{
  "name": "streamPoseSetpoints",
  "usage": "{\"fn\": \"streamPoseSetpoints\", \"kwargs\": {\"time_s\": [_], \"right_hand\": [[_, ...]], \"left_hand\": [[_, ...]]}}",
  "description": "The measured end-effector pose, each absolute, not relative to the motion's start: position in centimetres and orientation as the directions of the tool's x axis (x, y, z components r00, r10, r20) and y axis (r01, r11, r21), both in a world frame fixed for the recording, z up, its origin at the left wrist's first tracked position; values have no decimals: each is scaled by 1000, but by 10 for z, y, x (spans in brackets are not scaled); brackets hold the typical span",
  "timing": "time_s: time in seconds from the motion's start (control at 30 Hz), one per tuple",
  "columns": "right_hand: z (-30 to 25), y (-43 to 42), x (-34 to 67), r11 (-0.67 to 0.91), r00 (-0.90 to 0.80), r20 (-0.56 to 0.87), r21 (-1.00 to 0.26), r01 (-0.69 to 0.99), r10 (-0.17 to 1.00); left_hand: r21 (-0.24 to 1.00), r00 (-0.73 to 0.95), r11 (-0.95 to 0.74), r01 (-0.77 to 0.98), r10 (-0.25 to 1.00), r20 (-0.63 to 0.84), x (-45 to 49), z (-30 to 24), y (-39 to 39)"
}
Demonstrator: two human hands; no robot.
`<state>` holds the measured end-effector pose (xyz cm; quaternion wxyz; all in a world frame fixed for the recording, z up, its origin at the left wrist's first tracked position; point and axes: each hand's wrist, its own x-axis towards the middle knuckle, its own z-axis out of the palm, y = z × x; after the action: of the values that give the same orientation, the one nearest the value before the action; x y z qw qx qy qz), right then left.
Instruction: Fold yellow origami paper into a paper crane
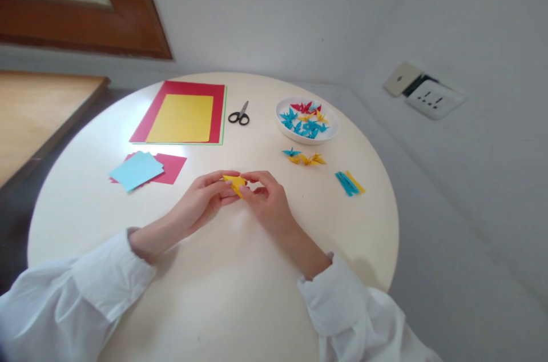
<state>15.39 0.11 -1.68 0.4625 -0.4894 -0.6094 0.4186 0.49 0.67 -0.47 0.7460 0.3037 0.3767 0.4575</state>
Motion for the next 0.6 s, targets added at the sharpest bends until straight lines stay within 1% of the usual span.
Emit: {"fn": "streamPoseSetpoints", "kwargs": {"time_s": [0.13, 0.27, 0.4, 0.6], "right_hand": [[-14, 0, 154, 210, -110, 189, -950, 233, 976], [-14, 0, 154, 205, -116, 181, -946, 251, 977], [-16, 1, 154, 206, -114, 183, -947, 247, 977], [-17, 2, 155, 217, -109, 195, -943, 253, 975]], "left_hand": [[774, 297, 418, -475, 905, -306, 5, -3, 6], [779, 293, 415, -470, 906, -306, 6, -1, 5], [827, 261, 377, -417, 921, -289, 6, -3, 5], [916, 225, 254, -312, 956, -188, 6, -10, 6]]}}
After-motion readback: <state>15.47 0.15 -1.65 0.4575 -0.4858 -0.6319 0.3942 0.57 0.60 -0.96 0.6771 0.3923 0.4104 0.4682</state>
